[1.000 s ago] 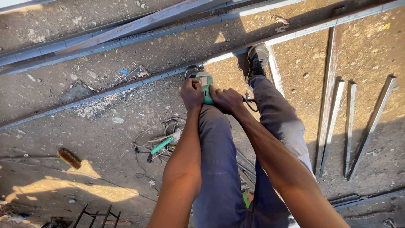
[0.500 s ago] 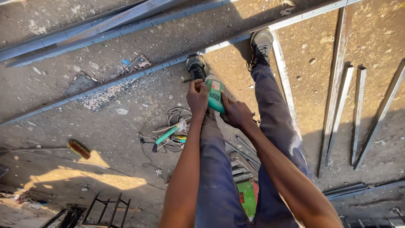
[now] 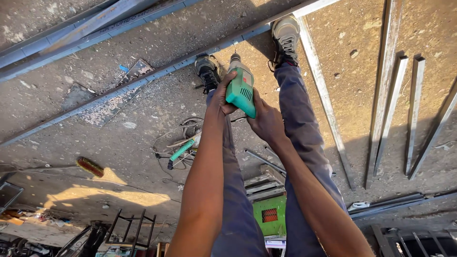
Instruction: The person sits on the ground with metal bars laid out on the concrete and uses a green corded power drill to drill holes into the bars, steadying each bar with their legs and hands. They reposition the drill and bars between holes and set the drill down at the end.
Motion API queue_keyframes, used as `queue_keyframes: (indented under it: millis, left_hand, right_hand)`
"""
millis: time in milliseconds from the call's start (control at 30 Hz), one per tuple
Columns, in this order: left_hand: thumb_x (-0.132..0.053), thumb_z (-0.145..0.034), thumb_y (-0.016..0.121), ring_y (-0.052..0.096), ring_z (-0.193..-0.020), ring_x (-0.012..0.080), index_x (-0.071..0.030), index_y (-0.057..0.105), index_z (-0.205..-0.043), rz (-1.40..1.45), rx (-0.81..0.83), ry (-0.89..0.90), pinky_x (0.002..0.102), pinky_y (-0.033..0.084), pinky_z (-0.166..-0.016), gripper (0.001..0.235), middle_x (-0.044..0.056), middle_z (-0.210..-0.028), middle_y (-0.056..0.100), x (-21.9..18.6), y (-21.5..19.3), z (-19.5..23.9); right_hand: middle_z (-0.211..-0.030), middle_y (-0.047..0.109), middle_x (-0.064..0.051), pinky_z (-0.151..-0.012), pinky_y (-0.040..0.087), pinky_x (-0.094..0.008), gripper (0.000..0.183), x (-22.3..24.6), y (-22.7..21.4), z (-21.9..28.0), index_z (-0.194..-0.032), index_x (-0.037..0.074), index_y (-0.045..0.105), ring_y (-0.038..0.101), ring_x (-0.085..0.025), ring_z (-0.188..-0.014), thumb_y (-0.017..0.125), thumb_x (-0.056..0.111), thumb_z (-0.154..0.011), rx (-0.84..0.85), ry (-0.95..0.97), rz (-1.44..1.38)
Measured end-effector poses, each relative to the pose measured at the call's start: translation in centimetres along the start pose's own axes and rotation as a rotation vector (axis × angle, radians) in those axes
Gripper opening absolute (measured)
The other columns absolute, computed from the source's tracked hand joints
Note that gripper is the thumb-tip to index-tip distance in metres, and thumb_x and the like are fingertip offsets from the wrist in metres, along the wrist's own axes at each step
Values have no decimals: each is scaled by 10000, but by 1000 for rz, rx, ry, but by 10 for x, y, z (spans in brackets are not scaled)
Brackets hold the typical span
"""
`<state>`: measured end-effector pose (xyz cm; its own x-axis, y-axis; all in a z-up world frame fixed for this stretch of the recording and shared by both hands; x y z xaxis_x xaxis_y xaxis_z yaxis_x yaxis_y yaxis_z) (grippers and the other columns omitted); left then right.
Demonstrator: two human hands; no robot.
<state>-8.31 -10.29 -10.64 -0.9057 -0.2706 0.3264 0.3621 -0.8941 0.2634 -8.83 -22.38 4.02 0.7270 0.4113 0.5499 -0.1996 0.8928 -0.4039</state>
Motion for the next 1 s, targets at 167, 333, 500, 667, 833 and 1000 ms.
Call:
queue_keyframes:
  millis: [167,333,500,667,833,1000]
  left_hand:
    - [-314,-847,919,709,-1031,401,-37,684,-1209,19,-17,60,648,539,-1021,513,176,-1157,720,-4,-8,-18]
    - [-311,-849,914,696,-1018,391,-40,679,-1203,16,9,73,642,549,-998,504,171,-1125,707,-12,3,-16]
    - [-266,-837,931,734,-1041,409,-32,701,-1207,31,-24,101,637,539,-1039,495,177,-1145,755,-15,-2,-19]
    - [-288,-828,948,731,-1030,405,-31,698,-1210,10,-1,107,632,550,-1017,524,180,-1128,752,-12,-5,-26]
    - [-292,-831,948,752,-1014,388,-44,706,-1190,24,1,124,609,554,-1028,499,162,-1104,767,-11,-5,-30]
    - [-261,-830,953,757,-1016,407,-20,690,-1218,60,-8,139,613,566,-1000,527,187,-1117,771,-10,-10,-36]
  right_hand:
    - [-1194,674,-242,-777,552,-673,827,2,-6,-9,-1574,43,340,672,-557,-967,632,188,-815,16,24,14]
    - [-1185,661,-255,-799,550,-679,854,1,-1,-16,-1585,32,303,667,-557,-991,621,157,-803,43,26,34]
    - [-1234,655,-220,-784,566,-661,872,-15,16,-21,-1602,83,287,682,-538,-975,636,193,-810,11,10,86]
    - [-1292,645,-211,-804,553,-679,877,-27,22,-23,-1601,123,299,672,-553,-988,679,255,-822,13,61,43]
    - [-1292,654,-199,-765,553,-693,855,-30,21,-27,-1580,129,346,669,-558,-983,702,279,-818,-12,50,11]
    - [-1277,676,-193,-748,556,-681,859,-34,19,-28,-1565,109,394,679,-554,-968,701,254,-775,-48,45,64]
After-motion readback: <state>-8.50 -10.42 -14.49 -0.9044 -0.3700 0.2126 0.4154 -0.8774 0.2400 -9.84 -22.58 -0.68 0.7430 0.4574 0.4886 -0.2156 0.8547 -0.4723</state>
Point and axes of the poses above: each hand's wrist, its own z-axis away from the middle knuckle, its own y-axis out of the palm, x = y × z, the point moved 10 cm from there along -z, towards the middle knuckle
